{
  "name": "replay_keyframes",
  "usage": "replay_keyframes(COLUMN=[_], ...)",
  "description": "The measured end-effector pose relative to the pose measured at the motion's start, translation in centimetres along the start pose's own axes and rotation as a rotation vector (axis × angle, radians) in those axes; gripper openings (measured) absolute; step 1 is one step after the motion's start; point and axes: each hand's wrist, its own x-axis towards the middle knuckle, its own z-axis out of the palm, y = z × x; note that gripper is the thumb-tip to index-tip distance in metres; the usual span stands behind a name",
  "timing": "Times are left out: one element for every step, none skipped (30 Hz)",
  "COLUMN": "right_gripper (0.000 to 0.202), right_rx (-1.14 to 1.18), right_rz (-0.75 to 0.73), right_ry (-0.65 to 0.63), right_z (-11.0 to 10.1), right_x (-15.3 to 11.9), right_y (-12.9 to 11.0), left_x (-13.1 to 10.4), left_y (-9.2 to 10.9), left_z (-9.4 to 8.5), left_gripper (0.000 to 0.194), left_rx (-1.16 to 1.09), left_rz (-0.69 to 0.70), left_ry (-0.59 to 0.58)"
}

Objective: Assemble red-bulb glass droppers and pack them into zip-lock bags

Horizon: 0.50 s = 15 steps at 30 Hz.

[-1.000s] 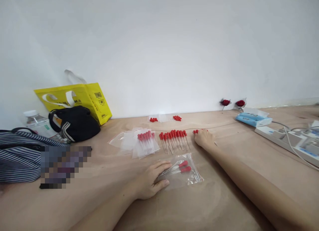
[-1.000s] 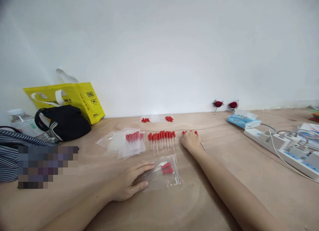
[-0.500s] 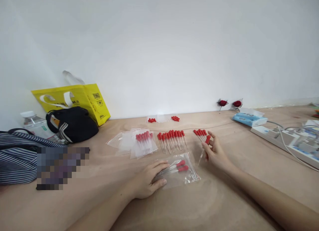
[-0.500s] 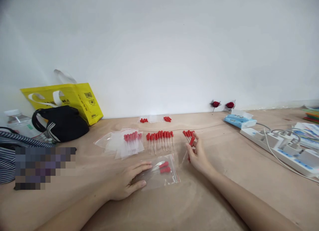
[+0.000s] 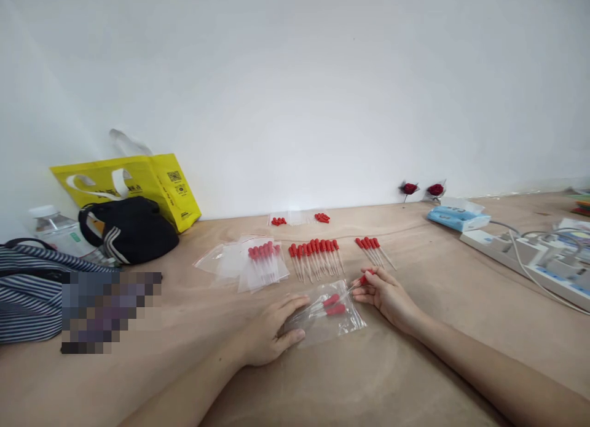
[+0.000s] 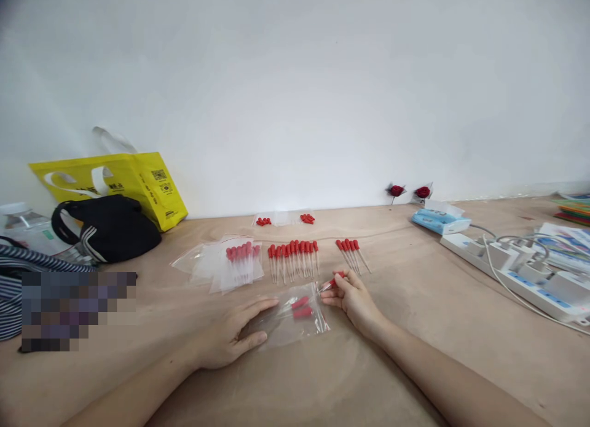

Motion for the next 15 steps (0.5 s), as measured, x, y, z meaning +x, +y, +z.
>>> replay_keyframes(right_gripper=[0.03,0.029,0.029,0.03,0.032,0.033,0.033,0.032,0.031,0.03,0.028,0.027,0.026,0.025,0.025], right_rx=[-0.017,-0.051,-0.095,-0.144,-0.196,-0.247,-0.296,-0.345,-0.39,-0.429,-0.461,-0.491,-0.52,-0.55,-0.579], right_rz=[0.023,0.036,0.037,0.028,0.015,0.002,-0.007,-0.009,-0.008,-0.007,-0.01,-0.011,-0.01,-0.004,0.006], right_ry=[-0.034,-0.07,-0.101,-0.123,-0.135,-0.139,-0.145,-0.159,-0.176,-0.197,-0.22,-0.244,-0.267,-0.29,-0.311], right_z=[-0.01,-0.01,0.01,0.05,0.11,0.19,0.29,0.4,0.51,0.62,0.72,0.79,0.83,0.84,0.81], right_x=[-0.1,-0.2,-0.29,-0.39,-0.49,-0.59,-0.68,-0.77,-0.85,-0.91,-0.94,-0.95,-0.92,-0.86,-0.76], right_y=[-0.04,-0.09,-0.13,-0.17,-0.18,-0.17,-0.13,-0.08,-0.01,0.05,0.09,0.11,0.1,0.07,0.02], left_x=[0.0,-0.01,-0.03,-0.05,-0.07,-0.09,-0.1,-0.11,-0.11,-0.12,-0.12,-0.11,-0.11,-0.1,-0.1], left_y=[0.01,0.01,0.0,-0.01,-0.01,0.0,0.02,0.07,0.12,0.16,0.19,0.21,0.2,0.18,0.15], left_z=[0.01,0.01,0.02,0.02,0.02,0.01,0.0,-0.02,-0.03,-0.04,-0.05,-0.05,-0.05,-0.03,-0.02], left_gripper=[0.048,0.049,0.049,0.049,0.049,0.049,0.049,0.049,0.049,0.049,0.049,0.05,0.05,0.05,0.05], left_rx=[0.005,0.009,0.009,0.008,0.006,0.002,-0.002,-0.003,-0.001,0.002,0.009,0.018,0.026,0.032,0.038], left_rz=[-0.006,-0.011,-0.012,-0.012,-0.011,-0.008,-0.003,0.002,0.006,0.006,0.003,-0.003,-0.012,-0.021,-0.03], left_ry=[-0.003,-0.003,-0.003,-0.003,-0.005,-0.005,-0.003,0.001,0.006,0.01,0.011,0.007,0.0,-0.009,-0.019])
